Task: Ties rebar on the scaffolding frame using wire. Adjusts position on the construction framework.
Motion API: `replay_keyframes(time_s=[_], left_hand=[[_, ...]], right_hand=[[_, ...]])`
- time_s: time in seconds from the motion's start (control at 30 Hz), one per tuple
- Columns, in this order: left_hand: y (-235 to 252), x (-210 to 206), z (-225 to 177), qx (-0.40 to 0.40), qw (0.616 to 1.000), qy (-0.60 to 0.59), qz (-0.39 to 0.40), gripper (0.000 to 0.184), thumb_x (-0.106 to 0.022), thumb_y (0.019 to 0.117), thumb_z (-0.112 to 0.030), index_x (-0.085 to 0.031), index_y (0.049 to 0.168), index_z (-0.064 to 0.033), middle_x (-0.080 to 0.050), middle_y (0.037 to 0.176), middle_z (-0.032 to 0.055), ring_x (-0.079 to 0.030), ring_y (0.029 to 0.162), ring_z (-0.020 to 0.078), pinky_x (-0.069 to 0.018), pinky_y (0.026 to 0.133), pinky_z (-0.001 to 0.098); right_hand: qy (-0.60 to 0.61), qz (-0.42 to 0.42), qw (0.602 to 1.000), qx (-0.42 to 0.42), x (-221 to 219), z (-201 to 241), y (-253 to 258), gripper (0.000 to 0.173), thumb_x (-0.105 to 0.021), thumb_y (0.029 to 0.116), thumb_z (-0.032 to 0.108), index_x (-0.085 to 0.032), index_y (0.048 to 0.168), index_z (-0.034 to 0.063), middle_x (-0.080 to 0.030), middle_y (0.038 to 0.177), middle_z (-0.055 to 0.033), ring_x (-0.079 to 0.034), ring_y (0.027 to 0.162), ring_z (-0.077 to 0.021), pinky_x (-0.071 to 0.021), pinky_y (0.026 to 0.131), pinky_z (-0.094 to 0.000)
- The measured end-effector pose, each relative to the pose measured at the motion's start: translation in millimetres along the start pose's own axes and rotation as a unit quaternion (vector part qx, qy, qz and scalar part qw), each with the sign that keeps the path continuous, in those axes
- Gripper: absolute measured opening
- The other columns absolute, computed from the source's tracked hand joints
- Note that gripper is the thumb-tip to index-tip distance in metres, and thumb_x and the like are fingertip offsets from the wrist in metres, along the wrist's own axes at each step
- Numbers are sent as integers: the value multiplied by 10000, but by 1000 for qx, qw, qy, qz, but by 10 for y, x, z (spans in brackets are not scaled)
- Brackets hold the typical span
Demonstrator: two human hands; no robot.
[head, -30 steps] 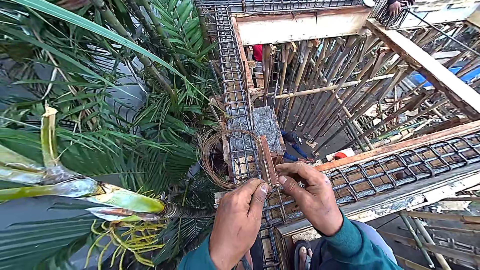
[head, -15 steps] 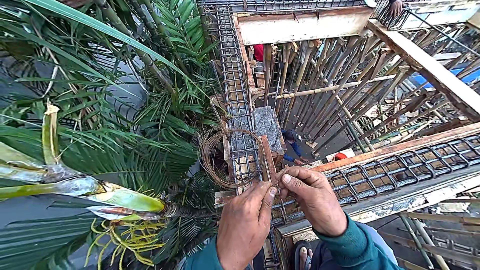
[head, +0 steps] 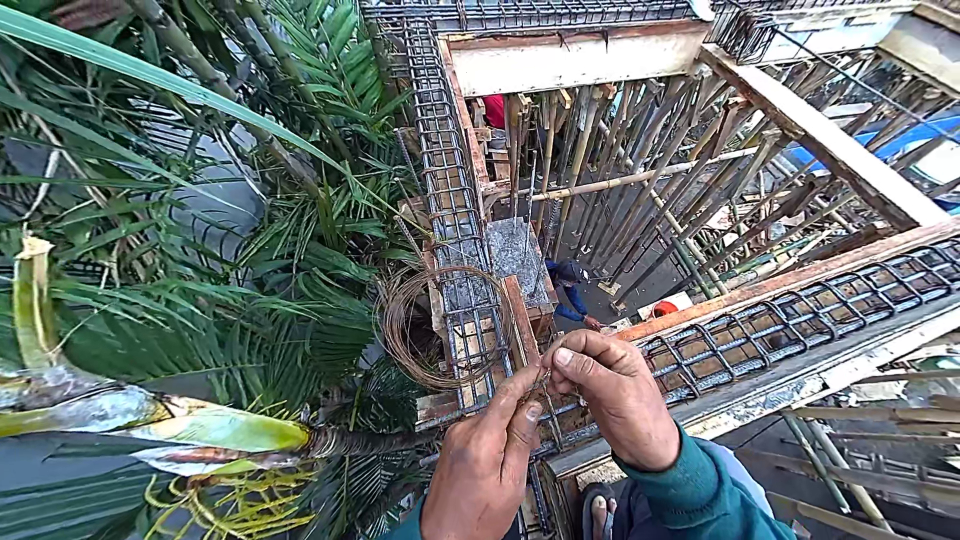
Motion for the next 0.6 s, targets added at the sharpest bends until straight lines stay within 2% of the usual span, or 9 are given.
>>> replay_keyframes(time_s=[0.07, 0.13, 0.17, 0.3, 0.6], left_hand=[[5, 22, 7, 10, 1000, -13, 5, 331, -469, 1094, -261, -631, 1295, -53, -725, 846, -16, -585, 542, 3, -510, 472, 178], [29, 81, -16, 9, 1000, -14, -8, 278, -517, 1075, -238, -694, 1181, -52, -741, 991, -1, -633, 628, -11, -554, 533, 159], [43, 110, -25, 7, 1000, -18, -18, 263, -543, 1061, -228, -721, 1143, -52, -732, 1015, 4, -641, 647, -16, -565, 551, 150], [57, 157, -44, -6, 998, -47, -38, 259, -597, 1037, -206, -761, 1128, -28, -767, 969, 10, -661, 651, -10, -568, 559, 145], [63, 123, 3, -5, 998, -56, -2, 262, -570, 1040, -174, -761, 1147, -31, -772, 925, -14, -684, 678, 3, -590, 608, 158]], right_hand=[[-29, -5, 999, 14, -2, 7, -9, 200, -545, 999, 52, -726, 930, 2, -690, 809, -20, -647, 722, -78, -576, 719, -248], [-40, -13, 999, 19, 3, 13, -19, 201, -547, 1003, 56, -730, 943, -1, -687, 813, -23, -646, 726, -82, -578, 723, -252], [-35, -16, 999, 18, 9, 15, -19, 204, -548, 1005, 57, -732, 946, -7, -689, 816, -30, -648, 727, -89, -581, 726, -259], [10, -22, 1000, -5, 41, 15, -10, 204, -544, 999, 46, -728, 927, -7, -698, 800, -43, -667, 713, -99, -597, 731, -273], [27, -1, 999, -32, 50, -23, 8, 214, -543, 997, 39, -733, 913, -12, -706, 805, -58, -668, 719, -104, -591, 727, -271]])
Point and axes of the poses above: each hand's wrist, its own y-axis towards the middle knuckle, its own x-axis out of the back of the hand, z = x × y, the point moved 8 cm from there along y, towards the middle knuckle
